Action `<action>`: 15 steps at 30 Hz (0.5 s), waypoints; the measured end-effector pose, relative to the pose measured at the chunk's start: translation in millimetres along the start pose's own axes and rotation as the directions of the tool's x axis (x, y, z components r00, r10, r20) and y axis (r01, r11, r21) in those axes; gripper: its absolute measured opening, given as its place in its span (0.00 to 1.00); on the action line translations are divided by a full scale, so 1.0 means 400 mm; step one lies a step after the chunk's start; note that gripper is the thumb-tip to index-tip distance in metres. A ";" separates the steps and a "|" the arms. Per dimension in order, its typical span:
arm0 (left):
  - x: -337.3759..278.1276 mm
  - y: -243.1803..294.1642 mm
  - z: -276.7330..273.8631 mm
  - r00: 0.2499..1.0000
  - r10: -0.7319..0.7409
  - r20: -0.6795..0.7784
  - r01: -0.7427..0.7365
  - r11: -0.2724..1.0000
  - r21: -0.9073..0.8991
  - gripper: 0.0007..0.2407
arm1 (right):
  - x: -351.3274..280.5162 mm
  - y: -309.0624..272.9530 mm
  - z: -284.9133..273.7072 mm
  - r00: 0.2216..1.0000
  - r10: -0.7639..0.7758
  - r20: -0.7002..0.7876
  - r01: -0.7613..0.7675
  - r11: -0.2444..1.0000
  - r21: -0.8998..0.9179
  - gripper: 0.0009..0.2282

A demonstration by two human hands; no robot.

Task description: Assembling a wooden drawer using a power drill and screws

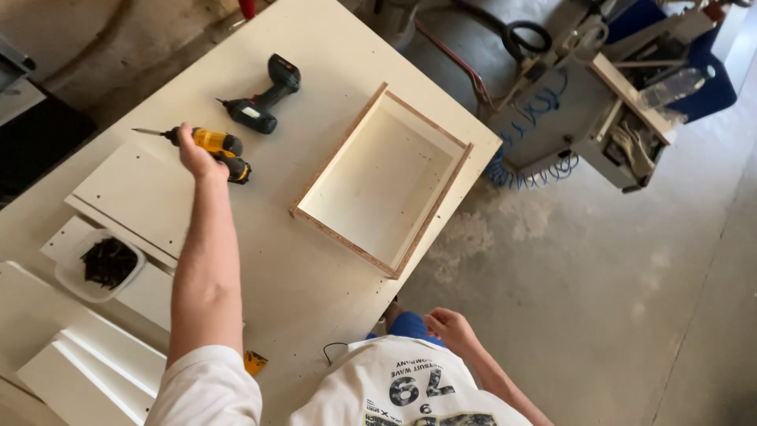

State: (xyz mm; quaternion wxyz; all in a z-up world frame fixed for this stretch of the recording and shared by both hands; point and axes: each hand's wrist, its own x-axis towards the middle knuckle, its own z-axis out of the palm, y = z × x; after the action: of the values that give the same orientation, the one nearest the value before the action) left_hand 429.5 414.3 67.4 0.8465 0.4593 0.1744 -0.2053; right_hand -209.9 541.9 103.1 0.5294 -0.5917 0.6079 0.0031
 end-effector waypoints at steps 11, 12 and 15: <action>0.066 -0.042 -0.082 0.995 0.008 0.101 -0.021 0.992 0.126 0.21 | 0.077 0.015 -0.023 1.000 -0.024 -0.002 0.024 0.999 0.038 0.08; 0.076 -0.049 -0.090 0.995 0.010 0.096 -0.023 0.991 0.132 0.21 | 0.079 0.011 -0.028 1.000 -0.020 0.004 0.020 0.999 0.040 0.08; 0.092 -0.043 -0.112 0.993 0.002 0.121 -0.021 0.987 0.157 0.22 | 0.106 0.001 -0.041 0.999 -0.028 0.031 0.026 0.998 0.053 0.08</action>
State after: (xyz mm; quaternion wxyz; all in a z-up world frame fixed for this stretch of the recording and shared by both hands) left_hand 447.4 437.1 14.2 0.8177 0.5125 0.1034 -0.2410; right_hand -209.5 501.4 82.7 0.5543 -0.5857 0.5912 -0.0105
